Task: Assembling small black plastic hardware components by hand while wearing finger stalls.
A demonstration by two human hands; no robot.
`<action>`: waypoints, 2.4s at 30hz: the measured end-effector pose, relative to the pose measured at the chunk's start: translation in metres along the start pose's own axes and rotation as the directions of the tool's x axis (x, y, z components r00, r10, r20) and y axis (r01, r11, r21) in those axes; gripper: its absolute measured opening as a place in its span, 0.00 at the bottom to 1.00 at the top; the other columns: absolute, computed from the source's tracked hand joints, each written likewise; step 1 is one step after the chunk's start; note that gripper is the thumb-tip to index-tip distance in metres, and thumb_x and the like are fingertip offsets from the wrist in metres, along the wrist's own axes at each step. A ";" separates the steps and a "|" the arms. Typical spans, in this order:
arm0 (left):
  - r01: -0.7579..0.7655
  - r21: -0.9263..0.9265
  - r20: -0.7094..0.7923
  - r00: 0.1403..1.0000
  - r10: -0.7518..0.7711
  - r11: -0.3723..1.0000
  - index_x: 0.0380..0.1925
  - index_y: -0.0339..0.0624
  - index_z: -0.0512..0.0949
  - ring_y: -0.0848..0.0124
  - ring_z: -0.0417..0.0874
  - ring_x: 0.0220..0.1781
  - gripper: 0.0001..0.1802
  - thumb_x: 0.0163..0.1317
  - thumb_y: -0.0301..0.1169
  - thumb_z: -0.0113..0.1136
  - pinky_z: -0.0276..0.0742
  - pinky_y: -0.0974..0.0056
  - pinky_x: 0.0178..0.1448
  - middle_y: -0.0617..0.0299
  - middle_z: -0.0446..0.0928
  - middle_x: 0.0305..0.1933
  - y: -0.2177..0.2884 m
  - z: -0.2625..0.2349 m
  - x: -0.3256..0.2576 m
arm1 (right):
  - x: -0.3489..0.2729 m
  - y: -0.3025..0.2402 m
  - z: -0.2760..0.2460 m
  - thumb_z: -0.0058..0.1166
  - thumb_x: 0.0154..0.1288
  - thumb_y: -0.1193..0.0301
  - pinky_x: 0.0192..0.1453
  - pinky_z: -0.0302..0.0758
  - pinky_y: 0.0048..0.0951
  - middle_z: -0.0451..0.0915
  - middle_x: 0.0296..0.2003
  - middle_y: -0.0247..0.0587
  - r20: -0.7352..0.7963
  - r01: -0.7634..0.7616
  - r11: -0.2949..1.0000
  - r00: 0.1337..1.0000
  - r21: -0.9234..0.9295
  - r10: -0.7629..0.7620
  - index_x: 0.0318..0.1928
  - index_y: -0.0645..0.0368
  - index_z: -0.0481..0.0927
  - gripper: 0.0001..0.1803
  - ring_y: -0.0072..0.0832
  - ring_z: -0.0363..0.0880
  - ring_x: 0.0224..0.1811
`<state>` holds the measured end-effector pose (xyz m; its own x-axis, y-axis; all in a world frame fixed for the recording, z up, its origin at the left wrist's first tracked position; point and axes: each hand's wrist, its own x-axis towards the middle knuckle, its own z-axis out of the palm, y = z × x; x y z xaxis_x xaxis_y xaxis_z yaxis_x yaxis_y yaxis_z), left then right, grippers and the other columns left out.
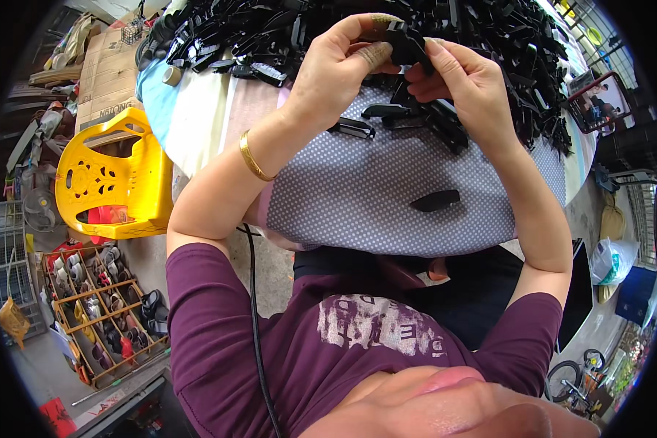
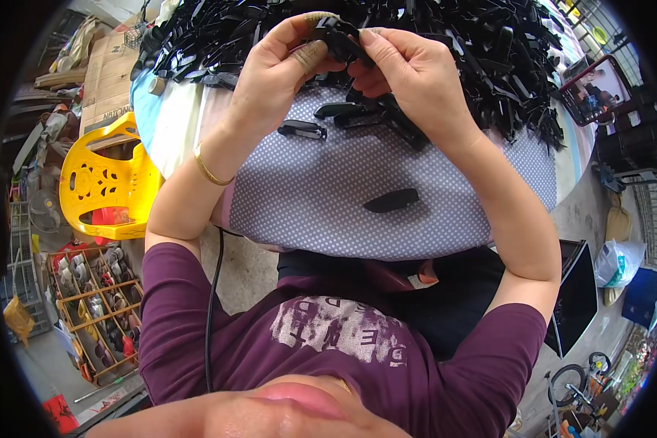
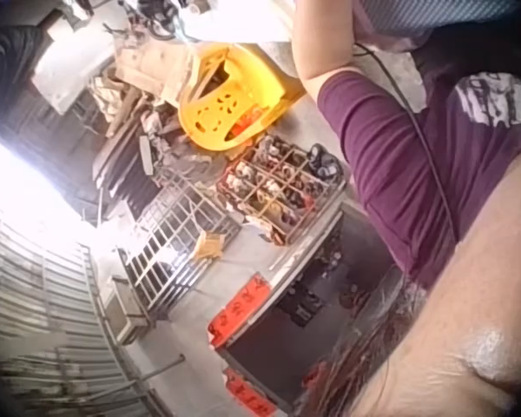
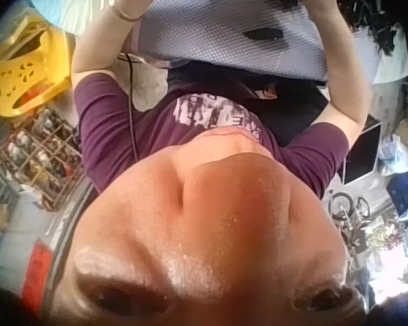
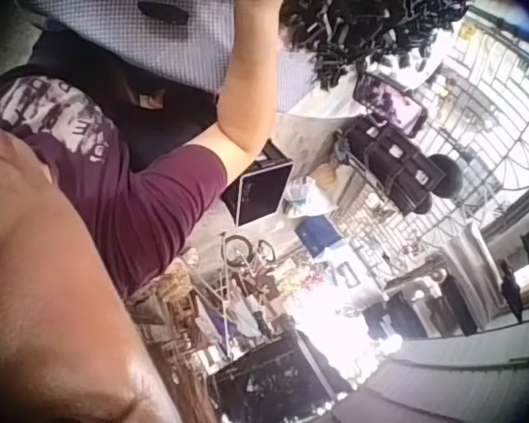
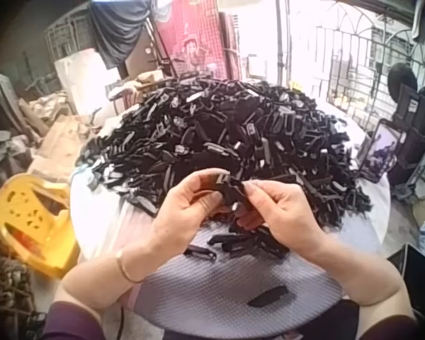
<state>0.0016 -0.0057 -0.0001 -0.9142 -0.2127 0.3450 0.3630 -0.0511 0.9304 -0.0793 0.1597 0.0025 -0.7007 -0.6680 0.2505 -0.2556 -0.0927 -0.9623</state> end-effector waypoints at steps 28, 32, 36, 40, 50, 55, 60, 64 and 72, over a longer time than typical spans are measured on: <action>-0.039 -0.040 0.114 0.992 0.044 0.998 0.46 0.35 0.80 0.77 0.82 0.42 0.13 0.62 0.26 0.60 0.78 0.74 0.50 0.60 0.82 0.40 0.011 -0.002 -0.001 | -0.004 -0.011 -0.003 0.60 0.62 0.68 0.31 0.74 0.15 0.79 0.24 0.31 0.196 0.348 0.811 0.937 -0.471 -0.288 0.44 0.65 0.81 0.14 0.14 0.77 0.26; -0.053 0.137 0.306 0.952 0.009 0.989 0.49 0.38 0.79 0.69 0.84 0.43 0.17 0.60 0.30 0.62 0.79 0.70 0.52 0.57 0.83 0.40 0.036 -0.010 -0.001 | 0.004 -0.029 -0.030 0.62 0.60 0.67 0.34 0.73 0.14 0.78 0.26 0.28 0.299 0.207 0.927 0.948 -0.312 -0.111 0.47 0.63 0.80 0.17 0.13 0.74 0.26; -0.051 0.653 0.473 0.807 -0.354 0.756 0.46 0.36 0.79 0.77 0.80 0.32 0.20 0.52 0.30 0.69 0.76 0.72 0.38 0.59 0.82 0.32 0.049 0.014 -0.018 | -0.001 -0.036 -0.049 0.63 0.56 0.69 0.30 0.71 0.16 0.77 0.24 0.33 0.394 0.323 0.702 0.917 -0.635 -0.067 0.39 0.63 0.81 0.13 0.15 0.73 0.26; -0.171 0.759 0.332 0.932 -0.147 0.628 0.34 0.38 0.81 0.73 0.76 0.27 0.18 0.49 0.40 0.71 0.72 0.68 0.31 0.59 0.78 0.29 0.023 0.019 -0.020 | -0.010 -0.021 -0.026 0.61 0.53 0.62 0.37 0.76 0.34 0.80 0.27 0.40 0.331 0.343 0.201 0.939 -0.918 -0.090 0.31 0.60 0.81 0.13 0.37 0.80 0.31; -0.141 0.949 0.158 0.987 -0.036 0.281 0.31 0.39 0.80 0.57 0.80 0.42 0.16 0.51 0.40 0.66 0.76 0.57 0.48 0.56 0.77 0.36 -0.005 0.017 -0.001 | 0.000 -0.025 -0.025 0.65 0.52 0.71 0.31 0.74 0.26 0.80 0.28 0.39 0.191 0.294 0.660 0.955 -0.692 -0.225 0.32 0.62 0.77 0.11 0.24 0.80 0.29; -0.066 0.854 0.065 0.998 0.021 0.517 0.33 0.37 0.78 0.61 0.82 0.41 0.11 0.51 0.30 0.66 0.77 0.63 0.46 0.53 0.79 0.37 0.012 0.007 0.005 | 0.005 -0.029 -0.023 0.54 0.65 0.77 0.45 0.81 0.27 0.79 0.35 0.37 0.046 0.203 0.946 0.979 -0.253 -0.198 0.48 0.60 0.73 0.11 0.26 0.81 0.38; 0.085 0.198 0.113 0.988 -0.109 0.977 0.56 0.34 0.71 0.68 0.83 0.45 0.24 0.58 0.24 0.63 0.81 0.67 0.51 0.54 0.80 0.44 0.007 -0.008 0.008 | 0.010 -0.021 -0.015 0.53 0.63 0.82 0.46 0.79 0.23 0.80 0.43 0.41 -0.011 0.011 0.875 1.000 0.484 -0.006 0.56 0.62 0.72 0.19 0.24 0.81 0.40; 0.148 -0.071 0.144 0.980 -0.136 0.987 0.57 0.36 0.71 0.67 0.82 0.46 0.22 0.61 0.23 0.59 0.81 0.63 0.54 0.56 0.78 0.46 0.000 -0.009 0.003 | 0.010 -0.007 -0.012 0.60 0.61 0.73 0.42 0.77 0.19 0.83 0.36 0.37 -0.074 0.222 0.960 0.974 0.170 -0.212 0.46 0.65 0.78 0.14 0.20 0.81 0.40; 0.186 -0.214 0.048 0.983 -0.179 0.959 0.55 0.33 0.71 0.72 0.82 0.38 0.24 0.59 0.25 0.63 0.81 0.72 0.42 0.58 0.79 0.40 0.005 -0.009 0.004 | 0.003 -0.005 -0.013 0.55 0.66 0.71 0.44 0.78 0.19 0.83 0.39 0.40 0.097 0.248 0.936 0.968 -0.249 -0.231 0.50 0.67 0.76 0.15 0.20 0.82 0.38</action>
<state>0.0017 -0.0150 0.0049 -0.9721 -0.1531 0.1780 0.2170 -0.2969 0.9299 -0.0887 0.1681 0.0099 -0.5550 -0.6967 0.4545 -0.5788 -0.0691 -0.8126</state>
